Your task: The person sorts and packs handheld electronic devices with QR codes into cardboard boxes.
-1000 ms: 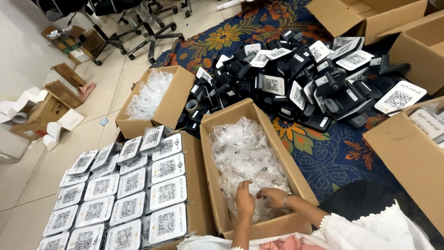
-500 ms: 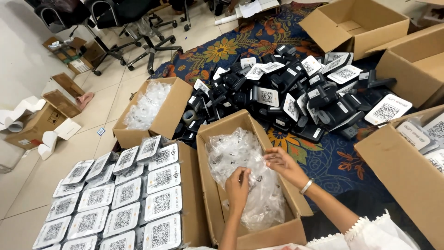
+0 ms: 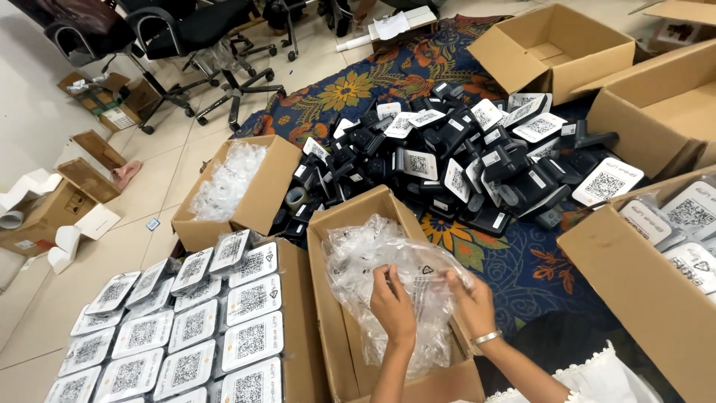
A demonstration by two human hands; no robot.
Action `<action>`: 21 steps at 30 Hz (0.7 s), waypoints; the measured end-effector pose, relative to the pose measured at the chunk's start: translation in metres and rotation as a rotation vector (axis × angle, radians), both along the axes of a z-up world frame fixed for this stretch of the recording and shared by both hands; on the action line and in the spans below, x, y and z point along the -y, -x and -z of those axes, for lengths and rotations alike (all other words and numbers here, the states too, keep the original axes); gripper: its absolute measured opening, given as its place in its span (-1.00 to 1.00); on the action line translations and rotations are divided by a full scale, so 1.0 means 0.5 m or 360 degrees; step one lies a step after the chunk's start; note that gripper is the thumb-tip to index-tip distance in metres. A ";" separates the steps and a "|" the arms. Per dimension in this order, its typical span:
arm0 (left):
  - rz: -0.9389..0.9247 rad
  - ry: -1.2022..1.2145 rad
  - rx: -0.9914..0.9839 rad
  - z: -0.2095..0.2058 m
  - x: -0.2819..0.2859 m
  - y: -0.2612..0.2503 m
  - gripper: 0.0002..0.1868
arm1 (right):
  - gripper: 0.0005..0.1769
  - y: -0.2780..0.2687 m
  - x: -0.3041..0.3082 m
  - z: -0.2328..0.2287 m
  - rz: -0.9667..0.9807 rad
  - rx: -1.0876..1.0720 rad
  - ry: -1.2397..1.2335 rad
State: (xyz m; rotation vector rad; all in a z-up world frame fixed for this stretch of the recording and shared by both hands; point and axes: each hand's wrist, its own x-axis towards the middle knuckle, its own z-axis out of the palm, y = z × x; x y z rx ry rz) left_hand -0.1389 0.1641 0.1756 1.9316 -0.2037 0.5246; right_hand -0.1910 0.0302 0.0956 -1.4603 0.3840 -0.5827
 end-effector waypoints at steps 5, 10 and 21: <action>0.0015 -0.0066 0.0050 0.017 0.002 -0.005 -0.83 | -0.63 -0.016 0.018 -0.002 0.0210 -0.0115 -0.0043; 0.0030 -0.0074 0.0086 0.012 0.011 -0.008 -0.82 | -0.68 -0.024 0.012 -0.029 0.0504 -0.0072 0.0063; 0.0111 -0.0404 0.0014 -0.023 -0.047 -0.039 -0.64 | -0.60 -0.110 0.178 0.089 0.0229 -0.0251 -0.0085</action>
